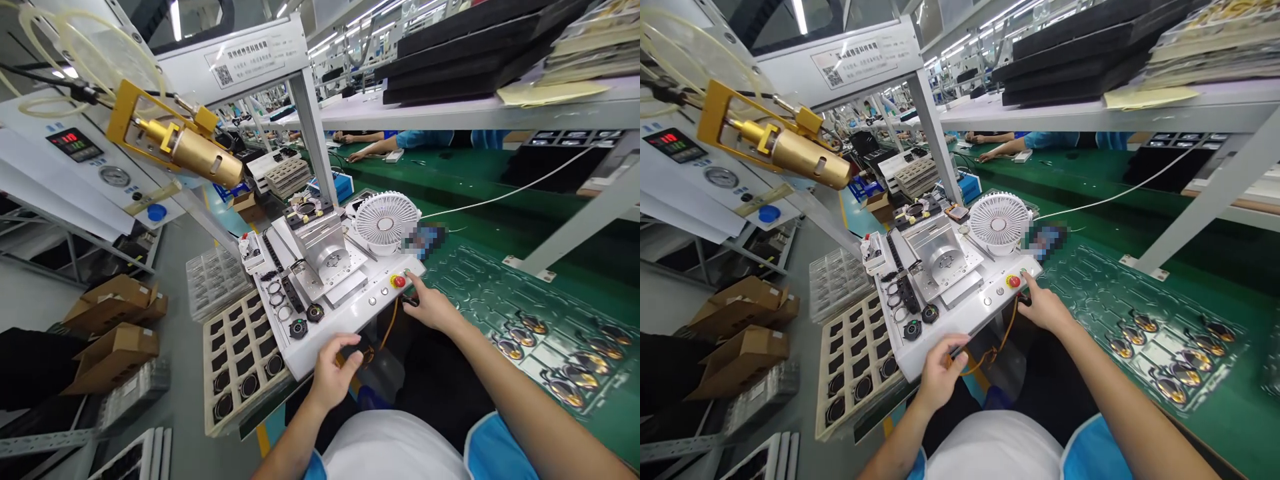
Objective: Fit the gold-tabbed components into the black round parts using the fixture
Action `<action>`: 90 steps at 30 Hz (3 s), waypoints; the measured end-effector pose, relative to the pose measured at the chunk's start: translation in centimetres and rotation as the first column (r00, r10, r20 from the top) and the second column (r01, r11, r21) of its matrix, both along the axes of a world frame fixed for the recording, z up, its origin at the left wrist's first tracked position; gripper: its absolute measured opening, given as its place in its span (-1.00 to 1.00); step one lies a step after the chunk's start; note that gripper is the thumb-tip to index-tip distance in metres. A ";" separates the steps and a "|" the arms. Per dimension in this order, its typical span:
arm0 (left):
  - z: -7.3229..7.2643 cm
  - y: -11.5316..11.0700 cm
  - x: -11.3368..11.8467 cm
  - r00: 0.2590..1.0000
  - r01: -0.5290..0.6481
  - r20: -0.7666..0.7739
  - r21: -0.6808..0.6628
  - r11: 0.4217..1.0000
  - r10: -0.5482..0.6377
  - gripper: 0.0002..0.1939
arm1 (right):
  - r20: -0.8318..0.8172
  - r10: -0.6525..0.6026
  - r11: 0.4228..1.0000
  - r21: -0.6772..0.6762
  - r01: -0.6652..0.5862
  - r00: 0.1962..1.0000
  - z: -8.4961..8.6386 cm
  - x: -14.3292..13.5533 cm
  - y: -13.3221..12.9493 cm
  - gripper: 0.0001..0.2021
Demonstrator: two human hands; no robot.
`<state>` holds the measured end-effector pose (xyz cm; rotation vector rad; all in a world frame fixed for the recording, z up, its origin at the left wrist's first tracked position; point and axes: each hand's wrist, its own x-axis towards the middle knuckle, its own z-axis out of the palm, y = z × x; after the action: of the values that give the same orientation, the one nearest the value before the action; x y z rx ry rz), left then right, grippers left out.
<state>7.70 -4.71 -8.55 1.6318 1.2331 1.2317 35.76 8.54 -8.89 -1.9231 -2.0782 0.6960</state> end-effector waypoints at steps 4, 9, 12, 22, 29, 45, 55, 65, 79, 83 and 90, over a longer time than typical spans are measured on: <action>-3.3 -2.8 0.6 0.975 0.072 0.220 -0.368 0.927 0.011 -0.63 | -0.326 0.100 0.990 -0.058 -0.125 0.940 0.1 -0.1 -3.2 -0.24; -4.5 -3.2 1.4 0.816 0.261 0.577 -0.438 0.860 0.046 -0.40 | -0.809 0.203 0.965 0.068 -0.255 0.552 -1.9 -5.5 -10.1 -0.09; -4.4 -2.3 2.2 0.717 0.316 0.693 -0.424 0.848 0.079 -0.39 | -0.851 0.175 0.982 0.114 -0.150 0.494 -3.1 -8.2 -12.0 -0.13; -4.5 -1.5 2.7 0.781 0.249 0.605 -0.530 0.810 0.156 -0.47 | -0.101 -0.023 0.994 0.099 0.033 0.995 -0.8 2.8 -7.2 -0.62; -5.1 -2.2 1.9 0.794 0.228 0.586 -0.539 0.811 0.166 -0.51 | 0.332 -0.416 0.889 -0.049 0.456 0.847 -1.6 16.7 -3.8 -0.78; -4.2 -2.5 2.1 0.798 0.320 0.597 -0.534 0.783 0.081 -0.44 | -0.241 -0.393 0.918 -0.048 0.393 0.888 -1.4 10.7 -5.7 -0.64; -0.7 -1.4 1.6 0.762 0.502 0.612 -0.352 0.790 -0.211 -0.11 | -0.878 0.041 0.998 0.018 -0.053 0.477 0.6 -7.3 -10.7 -0.70; -0.5 -2.1 -0.2 0.727 0.463 0.684 -0.415 0.783 -0.067 -0.03 | -0.642 0.420 0.884 0.450 -0.129 0.641 0.1 -7.7 -10.7 -0.81; -1.1 -2.3 0.2 0.731 0.357 0.682 -0.427 0.831 0.036 -0.03 | -0.710 -0.226 0.974 -0.160 0.160 0.667 4.8 -9.7 3.7 -0.80; -1.2 -3.0 -0.4 0.766 0.311 0.642 -0.421 0.852 0.038 0.01 | -0.685 -0.304 0.951 -0.177 0.253 0.662 4.1 -9.3 3.4 -0.70; -1.1 -3.9 0.2 0.936 0.135 0.350 -0.319 0.938 -0.015 -0.01 | -0.786 -0.134 0.991 -0.113 0.073 0.604 0.9 -8.8 -6.2 -0.62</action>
<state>7.87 -8.62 -9.62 1.1457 1.0783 1.1246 26.98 2.34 -8.00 -1.3290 -1.3582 1.3116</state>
